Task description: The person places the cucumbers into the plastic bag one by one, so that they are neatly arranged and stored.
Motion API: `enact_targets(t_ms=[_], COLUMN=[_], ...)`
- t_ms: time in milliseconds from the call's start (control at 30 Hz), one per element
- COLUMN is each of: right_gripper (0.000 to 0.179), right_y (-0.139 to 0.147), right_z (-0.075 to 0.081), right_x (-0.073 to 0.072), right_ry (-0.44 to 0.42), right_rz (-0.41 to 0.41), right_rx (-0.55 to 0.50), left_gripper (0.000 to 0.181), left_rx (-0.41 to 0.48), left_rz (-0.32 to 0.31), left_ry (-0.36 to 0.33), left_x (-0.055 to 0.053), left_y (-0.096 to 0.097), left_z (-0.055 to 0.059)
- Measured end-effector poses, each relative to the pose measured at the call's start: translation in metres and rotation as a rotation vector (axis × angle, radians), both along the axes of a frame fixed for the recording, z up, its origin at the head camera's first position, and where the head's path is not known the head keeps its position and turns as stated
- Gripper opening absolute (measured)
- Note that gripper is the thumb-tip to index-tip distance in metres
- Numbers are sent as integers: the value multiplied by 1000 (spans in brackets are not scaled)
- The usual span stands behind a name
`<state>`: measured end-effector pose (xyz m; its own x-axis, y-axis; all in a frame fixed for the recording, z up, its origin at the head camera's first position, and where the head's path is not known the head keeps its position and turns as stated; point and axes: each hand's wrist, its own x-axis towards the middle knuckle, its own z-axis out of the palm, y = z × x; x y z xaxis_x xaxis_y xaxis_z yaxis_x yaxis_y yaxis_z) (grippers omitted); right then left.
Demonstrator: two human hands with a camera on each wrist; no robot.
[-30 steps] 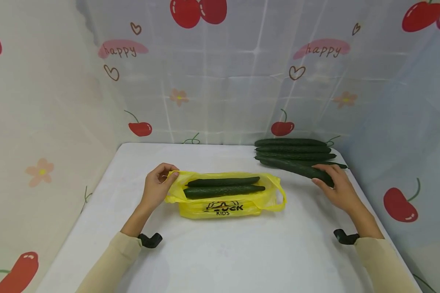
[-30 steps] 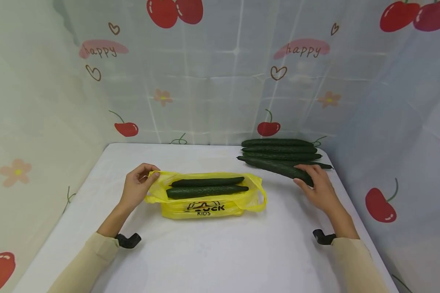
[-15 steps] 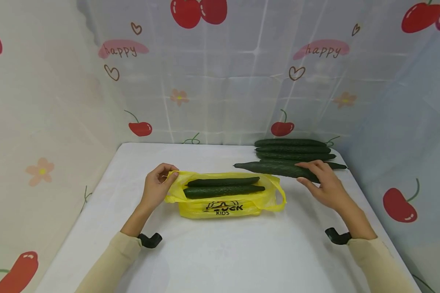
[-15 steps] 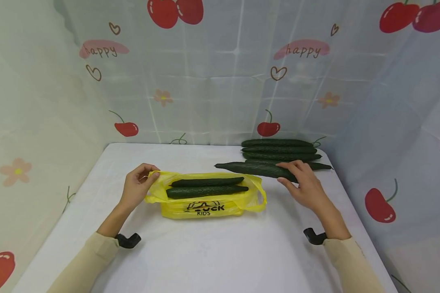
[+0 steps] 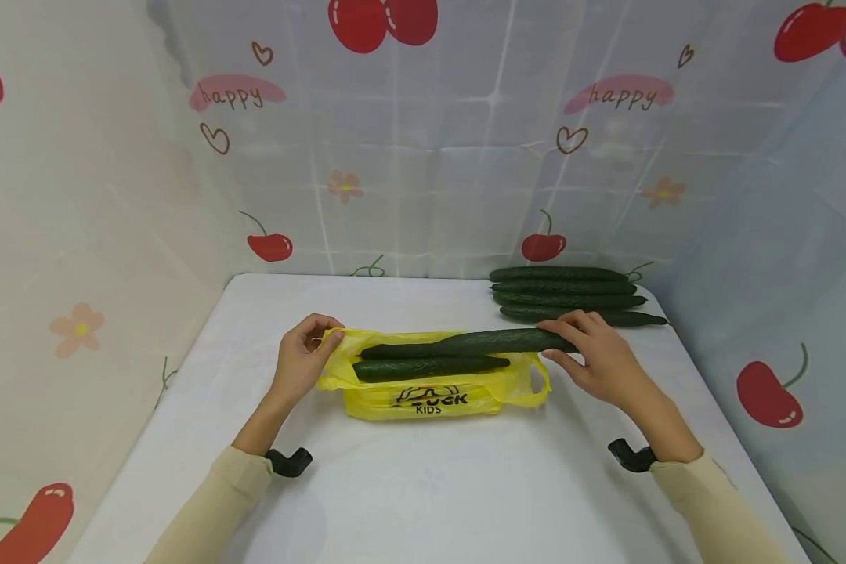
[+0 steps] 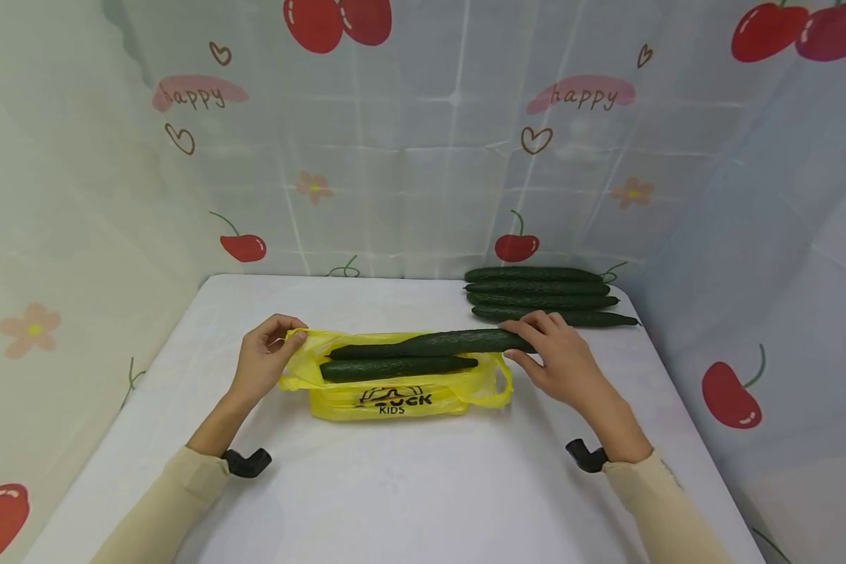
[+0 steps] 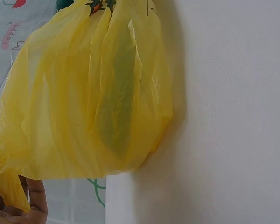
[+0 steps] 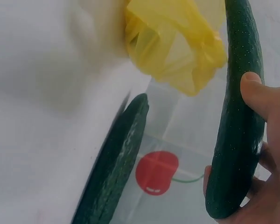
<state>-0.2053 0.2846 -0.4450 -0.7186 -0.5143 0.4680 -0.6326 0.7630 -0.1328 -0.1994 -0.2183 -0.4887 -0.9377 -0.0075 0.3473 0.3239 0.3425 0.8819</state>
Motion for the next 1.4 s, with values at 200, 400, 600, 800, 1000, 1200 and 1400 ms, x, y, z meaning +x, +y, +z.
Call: enact_targets(t_ms=[200, 400, 600, 800, 1000, 1200, 1400], right_gripper=[51, 52, 45, 43, 41, 43, 45], right_y=[-16, -36, -55, -75, -95, -111, -124], right_z=[0, 5, 10, 6, 2, -1, -5], right_x=[-2, -2, 1, 2, 1, 2, 7], right_ry=[35, 58, 63, 34, 0, -102, -193], right_rz=[43, 67, 71, 81, 101, 32, 33], right_rx=[42, 97, 156, 176, 147, 129, 115], left_gripper=[15, 15, 15, 14, 13, 14, 16], left_rx=[8, 16, 16, 20, 18, 23, 25], left_rz=[-6, -7, -4, -6, -11, -14, 2], left_ry=[6, 7, 5, 6, 9, 4, -19], left_x=[0, -1, 0, 1, -1, -1, -1], left_y=[0, -1, -1, -1, 0, 1, 2], left_z=[-1, -3, -4, -4, -3, -1, -3])
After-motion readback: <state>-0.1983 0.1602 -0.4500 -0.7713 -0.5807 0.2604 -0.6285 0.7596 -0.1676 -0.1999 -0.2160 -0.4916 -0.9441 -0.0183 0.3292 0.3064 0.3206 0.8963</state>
